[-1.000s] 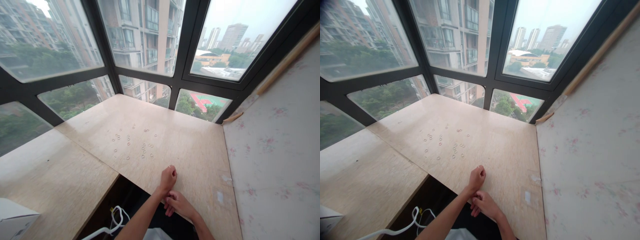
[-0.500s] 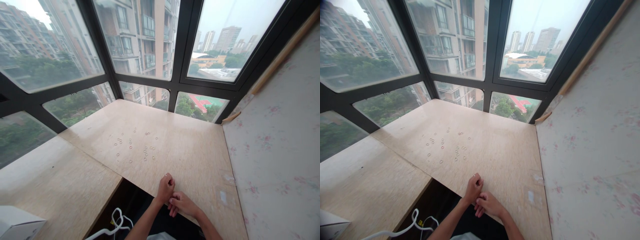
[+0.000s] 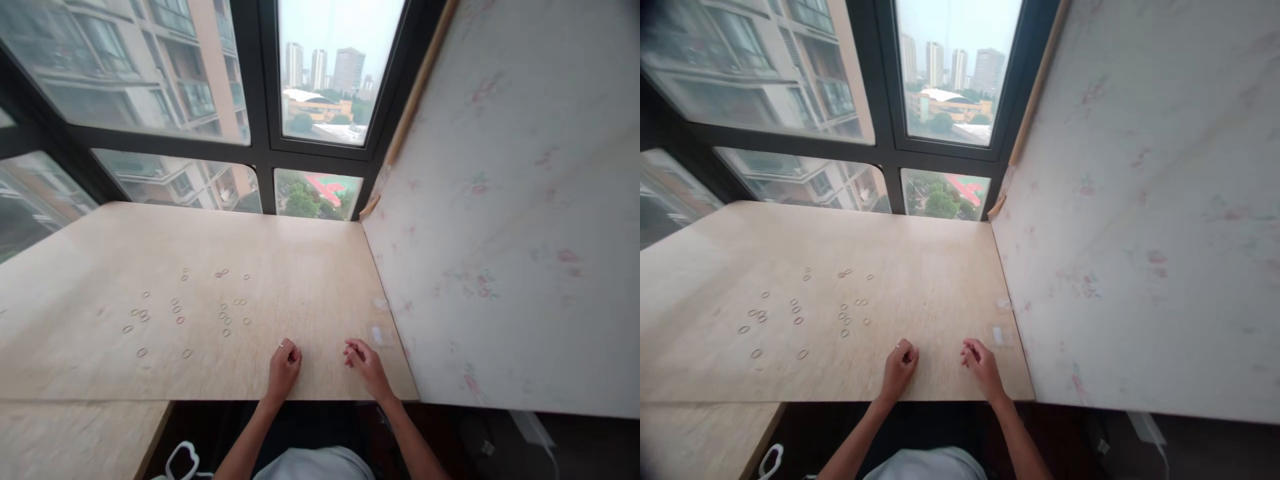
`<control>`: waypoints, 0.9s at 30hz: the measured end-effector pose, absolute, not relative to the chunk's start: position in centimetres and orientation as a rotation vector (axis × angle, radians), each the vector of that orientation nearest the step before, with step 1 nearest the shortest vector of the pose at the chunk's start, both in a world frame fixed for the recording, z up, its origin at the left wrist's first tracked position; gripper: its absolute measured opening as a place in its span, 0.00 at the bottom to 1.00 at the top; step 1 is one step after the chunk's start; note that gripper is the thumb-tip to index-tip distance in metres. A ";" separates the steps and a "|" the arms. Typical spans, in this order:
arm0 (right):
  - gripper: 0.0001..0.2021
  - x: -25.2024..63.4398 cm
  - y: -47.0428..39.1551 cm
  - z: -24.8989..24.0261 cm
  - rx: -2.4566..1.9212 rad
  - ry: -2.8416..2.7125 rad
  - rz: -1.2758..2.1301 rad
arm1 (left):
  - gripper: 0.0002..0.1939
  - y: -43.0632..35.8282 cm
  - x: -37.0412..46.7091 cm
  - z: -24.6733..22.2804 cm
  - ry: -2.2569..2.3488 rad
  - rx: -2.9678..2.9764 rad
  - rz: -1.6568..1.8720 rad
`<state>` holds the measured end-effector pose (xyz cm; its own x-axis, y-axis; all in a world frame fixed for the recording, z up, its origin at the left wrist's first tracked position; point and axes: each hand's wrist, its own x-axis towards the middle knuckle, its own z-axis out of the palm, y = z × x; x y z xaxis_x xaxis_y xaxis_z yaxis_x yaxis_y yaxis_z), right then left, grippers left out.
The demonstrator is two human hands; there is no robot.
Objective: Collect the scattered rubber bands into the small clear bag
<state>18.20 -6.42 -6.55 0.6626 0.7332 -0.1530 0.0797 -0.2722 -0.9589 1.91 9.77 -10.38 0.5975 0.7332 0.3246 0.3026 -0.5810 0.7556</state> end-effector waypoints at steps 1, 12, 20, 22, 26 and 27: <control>0.19 18.9 -7.2 -6.4 -1.804 -0.606 0.603 | 0.12 9.8 1.9 -10.4 0.802 2.165 0.838; 0.40 24.6 -11.2 -7.2 -2.477 -0.932 -0.086 | 0.13 9.9 1.8 -9.9 0.779 2.170 0.788; 0.44 24.9 -8.1 -7.6 -2.567 -0.962 0.133 | 0.12 9.9 1.7 -9.8 0.764 2.144 0.787; 0.43 24.6 -7.2 -7.3 -2.564 -0.972 0.112 | 0.11 9.8 1.7 -9.7 0.764 2.145 0.794; 0.43 24.0 -5.2 -7.2 -2.557 -0.998 0.071 | 0.11 9.8 1.7 -9.7 0.768 2.166 0.774; 0.43 23.8 -4.7 -7.3 -2.559 -1.000 0.059 | 0.11 9.8 1.7 -9.7 0.767 2.178 0.767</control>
<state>23.85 -4.69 -7.28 0.7443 0.6602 0.1011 0.6437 -0.6686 -0.3724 1.71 9.82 -9.75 0.6503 0.7016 0.2913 0.2918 -0.5847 0.7570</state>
